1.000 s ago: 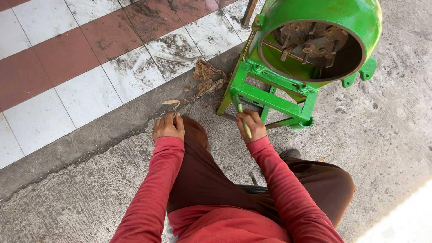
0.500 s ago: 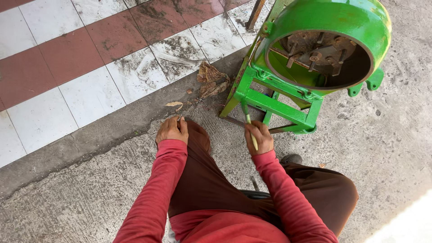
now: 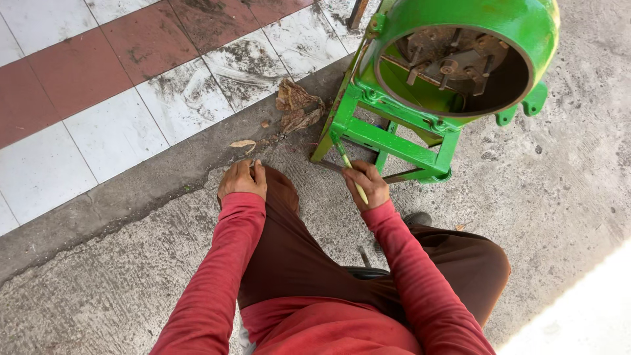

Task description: The person paints a green industrial machine using a brush dipped into a small container of green paint, covering various surfaces including the main body and the support frame.

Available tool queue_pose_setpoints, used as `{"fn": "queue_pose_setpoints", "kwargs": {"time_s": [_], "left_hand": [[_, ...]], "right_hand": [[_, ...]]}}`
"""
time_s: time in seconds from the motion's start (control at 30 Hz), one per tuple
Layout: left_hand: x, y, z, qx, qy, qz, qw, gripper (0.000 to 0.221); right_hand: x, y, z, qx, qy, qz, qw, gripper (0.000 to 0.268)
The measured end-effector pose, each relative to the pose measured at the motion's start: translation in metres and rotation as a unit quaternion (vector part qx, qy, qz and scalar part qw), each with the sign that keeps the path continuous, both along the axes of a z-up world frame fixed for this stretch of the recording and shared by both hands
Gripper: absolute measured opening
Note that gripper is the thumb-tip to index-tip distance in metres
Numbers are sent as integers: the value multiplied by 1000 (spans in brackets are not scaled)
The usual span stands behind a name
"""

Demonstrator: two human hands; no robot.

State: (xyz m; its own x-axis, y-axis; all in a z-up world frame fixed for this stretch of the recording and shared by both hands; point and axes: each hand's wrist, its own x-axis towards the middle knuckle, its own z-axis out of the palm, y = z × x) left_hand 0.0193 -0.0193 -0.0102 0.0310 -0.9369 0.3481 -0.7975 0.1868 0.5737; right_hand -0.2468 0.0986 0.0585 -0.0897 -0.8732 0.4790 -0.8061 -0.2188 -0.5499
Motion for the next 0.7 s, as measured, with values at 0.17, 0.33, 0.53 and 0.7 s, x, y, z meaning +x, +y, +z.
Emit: {"fn": "queue_pose_setpoints", "kwargs": {"time_s": [0.17, 0.33, 0.53, 0.7], "left_hand": [[2, -4, 4, 12, 3, -6, 1000, 21], [5, -1, 2, 13, 7, -6, 1000, 21], [0, -3, 1, 0, 4, -8, 1000, 21], [4, -5, -4, 23, -9, -9, 1000, 22]], "right_hand": [[-38, 2, -12, -31, 19, -75, 997, 20], [-55, 63, -18, -65, -21, -145, 987, 16], [-35, 69, -53, -108, 147, -219, 959, 20], [-10, 5, -93, 141, -406, -193, 882, 27]]}}
